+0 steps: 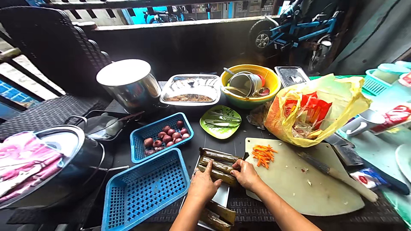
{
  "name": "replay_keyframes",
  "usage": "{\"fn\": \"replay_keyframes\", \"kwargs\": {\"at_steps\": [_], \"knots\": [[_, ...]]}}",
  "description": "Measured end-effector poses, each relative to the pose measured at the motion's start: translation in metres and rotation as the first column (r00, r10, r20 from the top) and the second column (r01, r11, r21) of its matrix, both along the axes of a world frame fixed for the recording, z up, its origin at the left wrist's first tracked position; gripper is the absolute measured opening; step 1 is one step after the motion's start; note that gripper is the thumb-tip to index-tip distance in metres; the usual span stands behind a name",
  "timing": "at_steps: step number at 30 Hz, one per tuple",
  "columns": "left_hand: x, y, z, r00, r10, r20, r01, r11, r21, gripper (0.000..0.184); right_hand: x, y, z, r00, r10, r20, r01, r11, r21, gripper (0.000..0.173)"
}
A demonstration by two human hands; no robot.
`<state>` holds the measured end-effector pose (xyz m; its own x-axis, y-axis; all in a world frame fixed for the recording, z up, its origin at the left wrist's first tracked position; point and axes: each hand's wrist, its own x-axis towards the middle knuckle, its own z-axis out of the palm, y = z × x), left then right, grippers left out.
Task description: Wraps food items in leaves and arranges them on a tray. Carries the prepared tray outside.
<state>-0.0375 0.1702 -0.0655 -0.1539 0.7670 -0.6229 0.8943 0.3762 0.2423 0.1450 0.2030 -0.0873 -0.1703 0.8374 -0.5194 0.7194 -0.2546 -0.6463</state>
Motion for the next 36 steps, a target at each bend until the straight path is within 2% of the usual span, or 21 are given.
{"fn": "replay_keyframes", "kwargs": {"at_steps": [2,4,6,8,9,12,15,18,21,25,27,30,33,35,36], "knots": [[0.000,0.002,0.000,0.999,-0.033,-0.020,0.033,0.999,-0.019,0.096,-0.001,-0.002,0.002,0.998,0.018,0.057,-0.019,1.000,0.010,0.031],[0.000,0.004,0.000,0.998,-0.045,-0.034,0.044,0.999,-0.028,0.094,-0.002,-0.005,0.011,0.975,0.095,0.203,-0.105,0.994,0.038,0.034],[0.000,0.005,0.001,0.998,-0.046,-0.034,0.045,0.999,-0.028,0.091,-0.005,-0.013,0.016,0.936,0.102,0.336,-0.183,0.958,0.222,0.031],[0.000,0.004,0.001,0.999,-0.040,-0.030,0.040,0.999,-0.023,0.091,-0.005,-0.013,0.012,0.899,0.074,0.431,-0.282,0.852,0.440,0.030],[0.001,0.004,0.001,0.999,-0.039,-0.030,0.039,0.999,-0.024,0.091,-0.004,-0.009,0.013,0.869,0.110,0.483,-0.344,0.836,0.428,0.035],[0.002,0.004,0.002,0.999,-0.038,-0.039,0.037,0.999,-0.033,0.091,-0.002,0.010,0.008,0.743,0.265,0.615,-0.492,0.838,0.234,0.049],[0.003,0.004,0.002,0.999,-0.035,-0.038,0.033,0.999,-0.033,0.092,0.008,0.022,-0.003,0.734,0.279,0.619,-0.550,0.780,0.300,0.041],[0.003,0.002,0.002,0.999,-0.033,-0.035,0.032,0.999,-0.030,0.092,0.016,0.033,0.005,0.812,0.234,0.535,-0.466,0.812,0.352,0.029],[0.003,0.002,0.001,0.999,-0.034,-0.031,0.033,0.999,-0.026,0.092,0.022,0.038,0.027,0.889,0.188,0.418,-0.343,0.878,0.335,0.026],[0.003,0.003,-0.002,0.998,-0.045,-0.035,0.044,0.999,-0.013,0.092,0.038,0.040,0.055,0.931,0.056,0.360,-0.250,0.817,0.520,0.020],[0.002,0.004,-0.003,0.998,-0.054,-0.038,0.054,0.998,-0.015,0.093,0.047,0.044,0.081,0.967,0.016,0.254,-0.123,0.904,0.410,0.025],[-0.001,0.005,-0.003,0.999,-0.034,-0.004,0.034,0.999,0.003,0.093,0.068,0.040,0.096,0.987,-0.138,-0.087,0.152,0.972,0.181,0.022],[-0.004,0.003,0.005,0.999,-0.006,0.033,0.005,0.999,0.037,0.096,0.084,0.017,0.096,0.848,-0.284,-0.447,0.250,0.959,-0.135,0.019],[-0.001,-0.002,0.021,0.993,0.017,0.119,-0.030,0.994,0.109,0.101,0.088,-0.003,0.100,0.760,-0.352,-0.547,0.236,0.933,-0.272,0.018],[0.004,-0.006,0.030,0.972,0.038,0.232,-0.079,0.982,0.173,0.099,0.088,-0.013,0.102,0.729,-0.373,-0.574,0.223,0.922,-0.315,0.018]]}}
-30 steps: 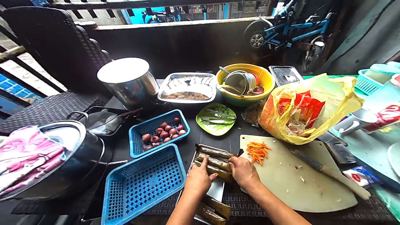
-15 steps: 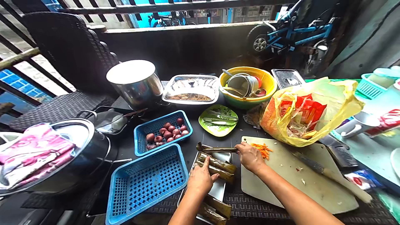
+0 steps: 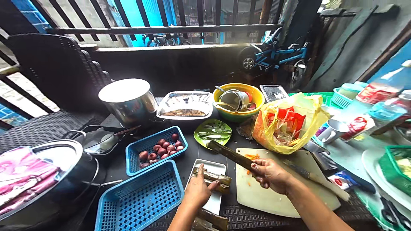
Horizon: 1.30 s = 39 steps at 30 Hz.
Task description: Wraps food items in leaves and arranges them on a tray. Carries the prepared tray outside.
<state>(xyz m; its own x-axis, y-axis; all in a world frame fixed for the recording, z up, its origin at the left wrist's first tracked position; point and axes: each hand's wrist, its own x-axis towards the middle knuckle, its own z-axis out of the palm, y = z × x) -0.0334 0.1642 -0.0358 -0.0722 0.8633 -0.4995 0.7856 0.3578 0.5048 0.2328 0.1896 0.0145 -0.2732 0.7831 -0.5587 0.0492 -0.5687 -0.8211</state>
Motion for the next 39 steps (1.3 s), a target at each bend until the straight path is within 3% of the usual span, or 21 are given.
{"fn": "replay_keyframes", "kwargs": {"at_steps": [2,3,4,6,7,9,11,14,15,17,19,20,22,26,29,31,33,35,36,37,39], "knots": [[0.017,-0.006,0.011,0.912,0.086,0.401,-0.152,0.979,0.135,0.070,-0.004,-0.021,0.002,0.998,0.012,-0.064,-0.013,1.000,-0.028,0.017],[0.029,-0.007,0.016,0.747,0.135,0.651,-0.271,0.956,0.113,0.049,-0.008,-0.031,0.002,0.996,0.027,-0.084,-0.029,0.999,-0.030,0.017],[0.041,-0.004,0.021,0.500,0.204,0.842,-0.402,0.915,0.017,0.035,-0.012,-0.041,0.002,0.995,0.040,-0.094,-0.042,0.999,-0.024,0.016],[0.052,0.008,0.032,0.070,0.256,0.964,-0.572,0.802,-0.171,0.037,-0.017,-0.060,-0.001,0.995,0.067,-0.074,-0.065,0.997,0.034,0.014],[0.053,0.014,0.038,-0.070,0.257,0.964,-0.620,0.746,-0.244,0.040,-0.018,-0.070,-0.004,0.997,0.076,-0.031,-0.073,0.993,0.098,0.013],[0.051,0.022,0.052,-0.223,0.299,0.928,-0.655,0.659,-0.370,0.043,-0.015,-0.086,-0.014,0.985,0.088,0.151,-0.128,0.951,0.282,0.012],[0.054,0.022,0.061,-0.234,0.337,0.912,-0.664,0.630,-0.403,0.045,-0.009,-0.097,-0.010,0.860,0.140,0.491,-0.359,0.850,0.385,0.015],[0.070,0.014,0.071,-0.123,0.320,0.939,-0.659,0.681,-0.318,0.044,-0.012,-0.102,0.035,0.421,0.277,0.864,-0.647,0.759,0.072,0.048],[0.078,0.009,0.075,-0.082,0.288,0.954,-0.640,0.719,-0.272,0.043,-0.016,-0.097,0.048,0.378,0.285,0.881,-0.651,0.759,0.034,0.063],[0.099,-0.001,0.084,-0.049,0.204,0.978,-0.583,0.789,-0.194,0.044,-0.025,-0.079,0.058,0.547,0.249,0.800,-0.601,0.782,0.168,0.079],[0.112,-0.008,0.095,-0.045,0.112,0.993,-0.529,0.841,-0.118,0.048,-0.035,-0.061,0.044,0.853,0.246,0.461,-0.426,0.839,0.340,0.065],[0.112,-0.008,0.101,-0.028,0.072,0.997,-0.511,0.856,-0.076,0.050,-0.041,-0.061,0.034,0.943,0.222,0.249,-0.306,0.873,0.380,0.046],[0.103,-0.002,0.110,-0.054,0.019,0.998,-0.481,0.875,-0.043,0.053,-0.050,-0.069,0.024,0.982,0.181,0.054,-0.188,0.892,0.411,0.028],[0.080,0.003,0.116,-0.206,-0.070,0.976,-0.411,0.911,-0.022,0.059,-0.050,-0.092,0.021,0.981,0.065,0.184,-0.152,0.845,0.513,0.016],[0.063,0.015,0.125,-0.221,-0.167,0.961,-0.478,0.877,0.042,0.062,-0.049,-0.109,0.001,0.929,-0.120,0.351,-0.127,0.786,0.605,0.021],[0.062,0.016,0.118,-0.143,-0.217,0.966,-0.542,0.833,0.107,0.055,-0.054,-0.115,-0.008,0.825,-0.276,0.493,-0.141,0.745,0.652,0.022],[0.072,0.010,0.104,-0.032,-0.195,0.980,-0.596,0.791,0.138,0.045,-0.062,-0.117,-0.009,0.594,-0.485,0.642,-0.231,0.662,0.713,0.017],[0.082,0.006,0.101,0.029,-0.063,0.998,-0.636,0.769,0.067,0.034,-0.060,-0.109,-0.021,0.298,-0.749,0.592,-0.395,0.468,0.791,0.010],[0.085,0.007,0.106,0.014,0.035,0.999,-0.659,0.752,-0.016,0.024,-0.054,-0.105,-0.026,0.230,-0.800,0.554,-0.456,0.414,0.787,0.011],[0.084,0.010,0.112,-0.020,0.110,0.994,-0.662,0.743,-0.095,0.025,-0.048,-0.106,-0.029,0.219,-0.795,0.566,-0.493,0.411,0.767,0.020],[0.077,0.015,0.115,-0.062,0.125,0.990,-0.648,0.750,-0.135,0.044,-0.036,-0.117,-0.026,0.300,-0.647,0.701,-0.494,0.524,0.694,0.063]]}}
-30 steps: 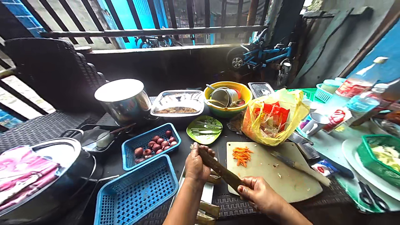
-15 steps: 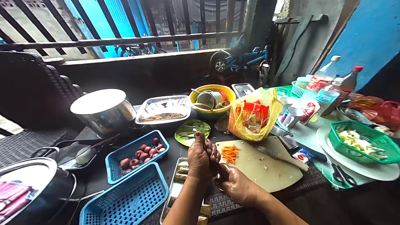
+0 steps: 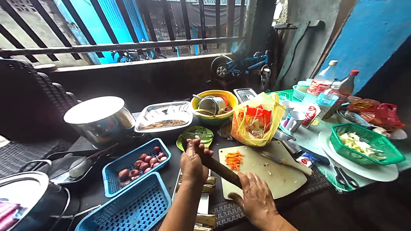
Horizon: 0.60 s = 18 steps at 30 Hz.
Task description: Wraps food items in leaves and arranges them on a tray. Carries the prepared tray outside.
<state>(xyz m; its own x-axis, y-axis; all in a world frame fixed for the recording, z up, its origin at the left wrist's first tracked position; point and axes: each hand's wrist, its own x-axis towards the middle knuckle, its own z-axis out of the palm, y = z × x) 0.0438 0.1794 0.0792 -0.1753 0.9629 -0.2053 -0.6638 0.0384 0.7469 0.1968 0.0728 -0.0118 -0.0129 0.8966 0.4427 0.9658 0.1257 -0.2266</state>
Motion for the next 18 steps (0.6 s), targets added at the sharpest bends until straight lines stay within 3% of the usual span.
{"fn": "replay_keyframes", "kwargs": {"at_steps": [1,2,4,5,6,7,8,10,14,16,18], "knots": [[-0.003,0.003,0.000,1.000,0.004,-0.002,-0.004,0.999,0.032,0.047,0.005,-0.005,0.005,0.999,0.014,-0.052,-0.019,0.995,-0.095,0.080],[-0.006,0.004,-0.002,1.000,0.012,-0.023,-0.010,0.997,0.072,0.048,0.008,-0.008,0.010,0.995,0.006,-0.104,-0.018,0.994,-0.112,0.086],[-0.008,0.005,-0.005,0.997,0.021,-0.078,-0.010,0.990,0.138,0.049,0.010,-0.007,0.022,0.975,-0.025,-0.221,0.030,0.999,0.023,0.066],[-0.006,0.003,-0.007,0.995,0.011,-0.104,0.006,0.987,0.162,0.051,0.009,-0.005,0.031,0.944,-0.030,-0.329,0.041,0.999,0.026,0.050],[-0.003,0.000,-0.008,0.991,-0.008,-0.133,0.033,0.981,0.189,0.053,0.007,-0.003,0.042,0.884,-0.049,-0.466,0.007,0.996,-0.092,0.038],[0.000,-0.003,-0.010,0.986,-0.029,-0.162,0.066,0.972,0.225,0.055,0.006,0.000,0.055,0.789,-0.128,-0.601,-0.094,0.942,-0.324,0.037],[0.004,-0.006,-0.013,0.982,-0.057,-0.180,0.105,0.957,0.271,0.057,0.007,0.009,0.064,0.684,-0.251,-0.684,-0.241,0.808,-0.538,0.043],[0.010,-0.013,-0.016,0.969,-0.139,-0.204,0.209,0.903,0.376,0.058,0.008,0.028,0.057,0.504,-0.426,-0.751,-0.488,0.577,-0.655,0.052],[0.002,-0.016,-0.005,0.889,-0.332,-0.315,0.452,0.750,0.484,0.063,0.014,0.045,0.039,0.291,-0.413,-0.863,-0.728,0.490,-0.480,0.019],[-0.009,-0.012,0.006,0.855,-0.387,-0.345,0.517,0.693,0.503,0.061,0.016,0.051,0.037,0.207,-0.336,-0.919,-0.788,0.500,-0.360,0.013],[-0.017,-0.008,0.018,0.862,-0.367,-0.350,0.503,0.703,0.502,0.058,0.012,0.055,0.041,0.160,-0.261,-0.952,-0.793,0.541,-0.282,0.012]]}}
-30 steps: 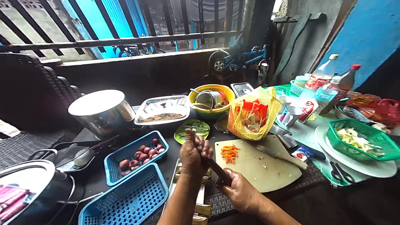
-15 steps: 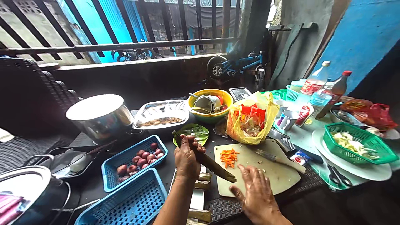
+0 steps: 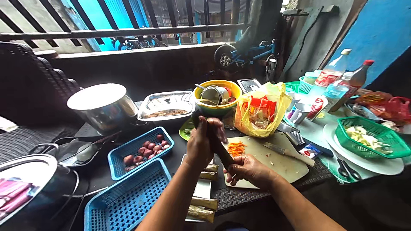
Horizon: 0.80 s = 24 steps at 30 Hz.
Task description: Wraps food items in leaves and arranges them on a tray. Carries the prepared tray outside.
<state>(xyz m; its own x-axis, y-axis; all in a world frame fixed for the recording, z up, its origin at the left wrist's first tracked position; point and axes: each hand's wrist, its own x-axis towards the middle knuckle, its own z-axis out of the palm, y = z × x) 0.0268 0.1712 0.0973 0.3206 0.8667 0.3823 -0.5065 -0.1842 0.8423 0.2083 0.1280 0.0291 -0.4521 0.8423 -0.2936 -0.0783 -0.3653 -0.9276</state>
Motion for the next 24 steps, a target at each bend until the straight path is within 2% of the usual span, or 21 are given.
{"fn": "replay_keyframes", "kwargs": {"at_steps": [1,3,4,5,8,11,13,17,20,21,24], "knots": [[-0.001,0.002,0.008,0.997,0.072,-0.016,-0.073,0.995,-0.061,0.057,-0.004,0.001,0.003,1.000,-0.023,-0.007,0.024,0.999,0.037,0.015],[-0.004,0.004,0.020,0.976,0.180,-0.125,-0.201,0.961,-0.189,0.054,-0.010,0.004,0.007,0.999,-0.032,0.010,0.031,0.996,0.083,0.040],[-0.007,0.005,0.022,0.961,0.193,-0.195,-0.237,0.944,-0.231,0.051,-0.013,0.006,0.005,0.999,-0.022,0.037,0.019,0.995,0.094,0.050],[-0.012,0.006,0.020,0.947,0.190,-0.260,-0.260,0.928,-0.266,0.047,-0.014,0.006,0.001,0.998,-0.013,0.062,0.006,0.995,0.103,0.052],[-0.024,0.012,0.013,0.879,0.199,-0.433,-0.347,0.890,-0.297,0.031,-0.014,0.005,-0.021,0.992,-0.027,0.120,0.013,0.993,0.118,0.025],[-0.035,0.018,-0.005,0.777,0.330,-0.536,-0.510,0.829,-0.230,0.019,-0.012,0.001,-0.038,0.991,-0.064,0.118,0.054,0.995,0.084,0.018],[-0.045,0.017,-0.025,0.773,0.349,-0.529,-0.525,0.821,-0.225,0.021,-0.011,0.001,-0.043,0.992,-0.072,0.102,0.067,0.996,0.052,0.018],[-0.049,0.023,-0.041,0.835,0.360,-0.416,-0.526,0.743,-0.414,0.025,-0.004,0.003,-0.056,0.999,-0.043,0.032,0.044,0.999,-0.026,0.019],[-0.049,0.026,-0.054,0.848,0.378,-0.373,-0.527,0.686,-0.502,0.044,0.000,0.001,-0.063,1.000,0.004,-0.027,-0.006,0.997,-0.071,0.022],[-0.048,0.027,-0.059,0.853,0.376,-0.363,-0.521,0.669,-0.530,0.042,0.000,0.001,-0.064,0.999,0.010,-0.035,-0.013,0.997,-0.073,0.022],[-0.051,0.031,-0.072,0.877,0.301,-0.374,-0.477,0.636,-0.606,0.010,0.001,0.002,-0.069,1.000,0.017,-0.023,-0.018,0.997,-0.079,0.021]]}}
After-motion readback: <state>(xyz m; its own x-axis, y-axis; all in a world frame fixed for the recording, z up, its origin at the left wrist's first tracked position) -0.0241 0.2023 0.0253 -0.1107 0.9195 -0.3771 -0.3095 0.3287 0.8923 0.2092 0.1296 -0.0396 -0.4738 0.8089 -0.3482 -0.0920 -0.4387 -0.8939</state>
